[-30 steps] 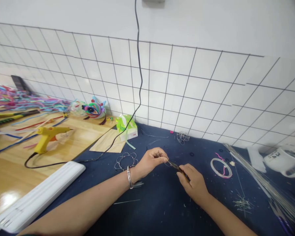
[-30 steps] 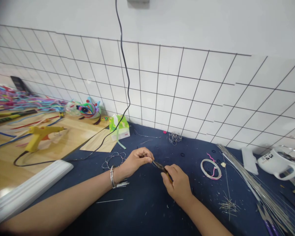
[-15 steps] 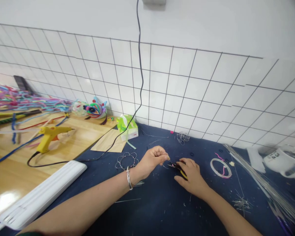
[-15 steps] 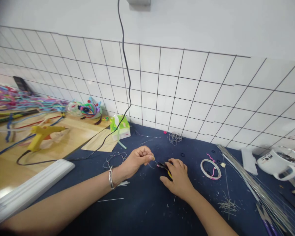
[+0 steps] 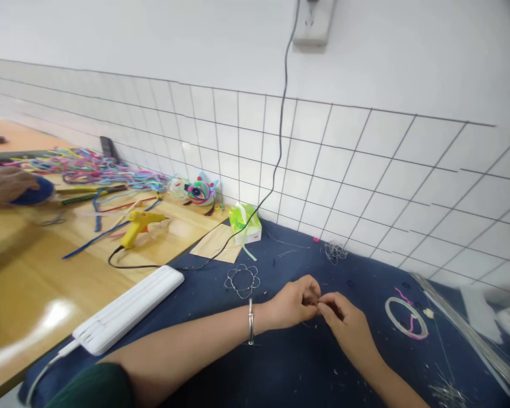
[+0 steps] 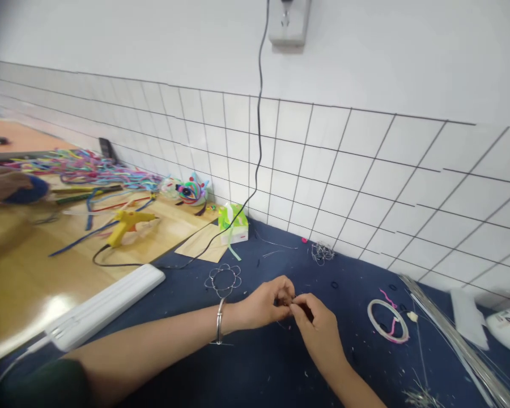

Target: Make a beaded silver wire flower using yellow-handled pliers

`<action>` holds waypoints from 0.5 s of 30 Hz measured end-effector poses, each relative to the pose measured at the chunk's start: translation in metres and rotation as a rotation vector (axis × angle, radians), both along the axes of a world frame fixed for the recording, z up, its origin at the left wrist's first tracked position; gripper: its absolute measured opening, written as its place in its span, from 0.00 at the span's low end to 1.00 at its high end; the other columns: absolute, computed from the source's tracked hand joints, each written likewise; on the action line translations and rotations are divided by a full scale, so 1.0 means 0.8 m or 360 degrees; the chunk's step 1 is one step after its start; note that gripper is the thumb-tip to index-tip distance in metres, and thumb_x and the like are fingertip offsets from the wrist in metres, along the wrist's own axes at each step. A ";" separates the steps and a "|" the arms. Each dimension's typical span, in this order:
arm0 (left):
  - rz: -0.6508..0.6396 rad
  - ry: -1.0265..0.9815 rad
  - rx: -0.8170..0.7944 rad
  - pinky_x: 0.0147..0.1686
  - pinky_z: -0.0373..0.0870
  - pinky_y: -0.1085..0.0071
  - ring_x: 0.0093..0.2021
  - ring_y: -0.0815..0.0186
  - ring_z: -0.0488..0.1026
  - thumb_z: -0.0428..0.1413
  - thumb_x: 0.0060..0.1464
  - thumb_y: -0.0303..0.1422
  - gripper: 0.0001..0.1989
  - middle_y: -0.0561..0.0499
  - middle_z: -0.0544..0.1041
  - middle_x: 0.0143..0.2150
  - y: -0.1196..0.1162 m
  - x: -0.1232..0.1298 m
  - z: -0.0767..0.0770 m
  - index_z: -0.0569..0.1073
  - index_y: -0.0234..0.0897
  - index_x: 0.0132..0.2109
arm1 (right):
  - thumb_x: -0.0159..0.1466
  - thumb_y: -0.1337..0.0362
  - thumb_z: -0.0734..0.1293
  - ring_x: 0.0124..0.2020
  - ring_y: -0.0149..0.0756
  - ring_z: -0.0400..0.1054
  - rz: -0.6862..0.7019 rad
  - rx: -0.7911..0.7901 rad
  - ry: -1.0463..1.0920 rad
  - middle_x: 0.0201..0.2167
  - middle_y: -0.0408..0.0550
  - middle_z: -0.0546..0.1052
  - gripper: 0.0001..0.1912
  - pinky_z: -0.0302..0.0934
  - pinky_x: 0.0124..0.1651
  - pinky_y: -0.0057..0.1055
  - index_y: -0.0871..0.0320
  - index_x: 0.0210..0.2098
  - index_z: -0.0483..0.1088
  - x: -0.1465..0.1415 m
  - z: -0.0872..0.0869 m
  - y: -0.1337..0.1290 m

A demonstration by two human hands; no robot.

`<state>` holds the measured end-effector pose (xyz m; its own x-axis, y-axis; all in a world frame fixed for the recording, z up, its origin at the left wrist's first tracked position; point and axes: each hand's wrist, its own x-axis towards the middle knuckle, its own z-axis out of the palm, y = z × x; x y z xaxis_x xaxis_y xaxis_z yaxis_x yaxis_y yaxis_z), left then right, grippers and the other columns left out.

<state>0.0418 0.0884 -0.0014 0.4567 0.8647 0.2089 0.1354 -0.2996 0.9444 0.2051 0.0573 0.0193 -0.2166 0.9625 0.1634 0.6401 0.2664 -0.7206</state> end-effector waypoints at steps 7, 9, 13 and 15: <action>0.0001 -0.0036 -0.0170 0.24 0.65 0.77 0.29 0.67 0.72 0.57 0.42 0.30 0.16 0.52 0.73 0.29 0.012 -0.002 -0.011 0.61 0.35 0.39 | 0.62 0.59 0.56 0.29 0.31 0.64 -0.0014 0.0228 -0.0206 0.27 0.41 0.70 0.09 0.56 0.33 0.27 0.54 0.31 0.65 -0.008 -0.009 0.014; 0.0014 0.0010 -0.0164 0.24 0.65 0.77 0.29 0.68 0.72 0.56 0.41 0.30 0.15 0.52 0.72 0.29 0.015 -0.003 -0.014 0.62 0.35 0.38 | 0.62 0.60 0.56 0.28 0.31 0.64 -0.0013 0.0329 -0.0248 0.28 0.41 0.70 0.09 0.56 0.33 0.27 0.55 0.32 0.65 -0.009 -0.015 0.016; -0.0007 0.0134 -0.0141 0.22 0.63 0.79 0.27 0.70 0.70 0.56 0.41 0.30 0.14 0.53 0.71 0.28 0.017 -0.004 -0.016 0.63 0.34 0.37 | 0.63 0.62 0.55 0.28 0.31 0.64 0.0044 0.0517 -0.0304 0.27 0.43 0.70 0.09 0.57 0.33 0.27 0.55 0.31 0.64 -0.008 -0.032 0.019; -0.0026 0.0182 -0.0130 0.21 0.62 0.79 0.27 0.70 0.69 0.56 0.40 0.30 0.14 0.53 0.71 0.28 0.018 -0.004 -0.015 0.63 0.35 0.37 | 0.63 0.62 0.54 0.28 0.31 0.64 0.0061 0.0585 -0.0314 0.26 0.43 0.69 0.09 0.57 0.32 0.27 0.56 0.31 0.64 -0.007 -0.038 0.020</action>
<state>0.0389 0.1029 -0.0136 0.4875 0.8691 0.0838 0.2391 -0.2252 0.9445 0.1993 0.0731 -0.0111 -0.3128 0.8385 0.4462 0.7410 0.5093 -0.4377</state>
